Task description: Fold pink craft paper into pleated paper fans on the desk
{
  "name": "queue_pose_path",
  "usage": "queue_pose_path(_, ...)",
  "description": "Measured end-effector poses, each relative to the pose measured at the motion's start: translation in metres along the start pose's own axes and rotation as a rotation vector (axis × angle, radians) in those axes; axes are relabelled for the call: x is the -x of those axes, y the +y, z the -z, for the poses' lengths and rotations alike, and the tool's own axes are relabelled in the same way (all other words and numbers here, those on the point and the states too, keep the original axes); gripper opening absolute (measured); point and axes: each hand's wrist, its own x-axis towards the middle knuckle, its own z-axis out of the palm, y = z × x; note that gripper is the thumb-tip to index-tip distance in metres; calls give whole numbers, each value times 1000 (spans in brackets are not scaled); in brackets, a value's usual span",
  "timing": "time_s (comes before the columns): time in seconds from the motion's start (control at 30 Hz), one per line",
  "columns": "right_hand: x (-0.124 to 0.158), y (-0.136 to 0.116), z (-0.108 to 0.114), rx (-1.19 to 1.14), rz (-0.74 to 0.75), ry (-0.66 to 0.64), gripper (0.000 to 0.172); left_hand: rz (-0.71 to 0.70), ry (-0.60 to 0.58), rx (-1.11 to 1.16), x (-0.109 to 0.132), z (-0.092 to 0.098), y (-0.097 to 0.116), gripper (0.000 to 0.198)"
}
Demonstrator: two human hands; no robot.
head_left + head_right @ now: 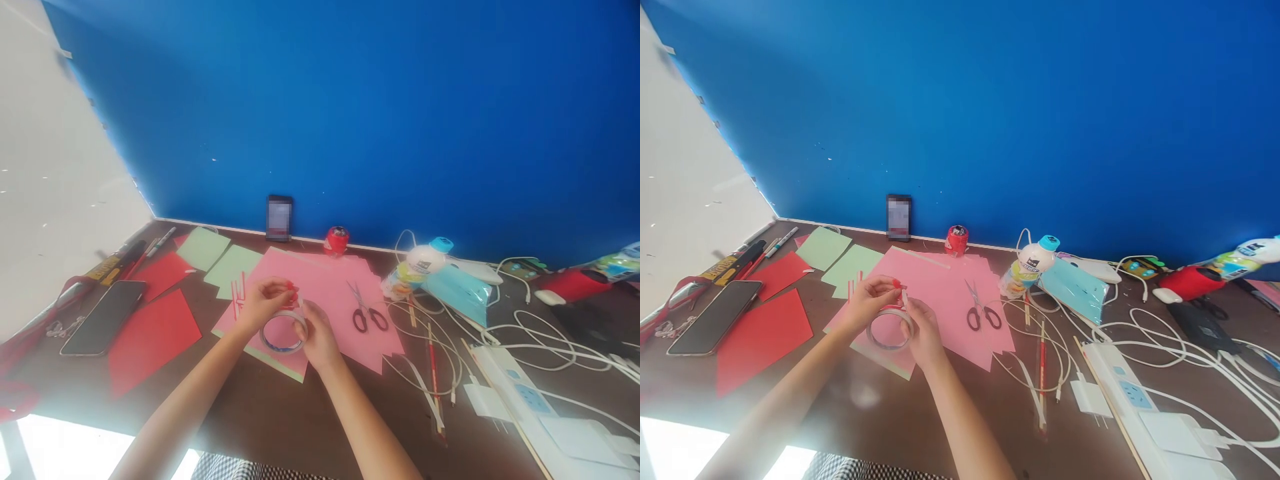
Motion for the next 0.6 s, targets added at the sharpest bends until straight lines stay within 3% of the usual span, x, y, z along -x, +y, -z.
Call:
queue_pose_path(0.13,3,-4,-4,132,23,-23,23,-20,21,-86,2,0,5,26)
queue_pose_path(0.33,8,-5,-11,295,186,34,17,-64,-15,-207,5,1,11,23)
queue_pose_path(0.6,3,-2,0,324,173,17,23,-70,-67,-141,4,0,-1,23)
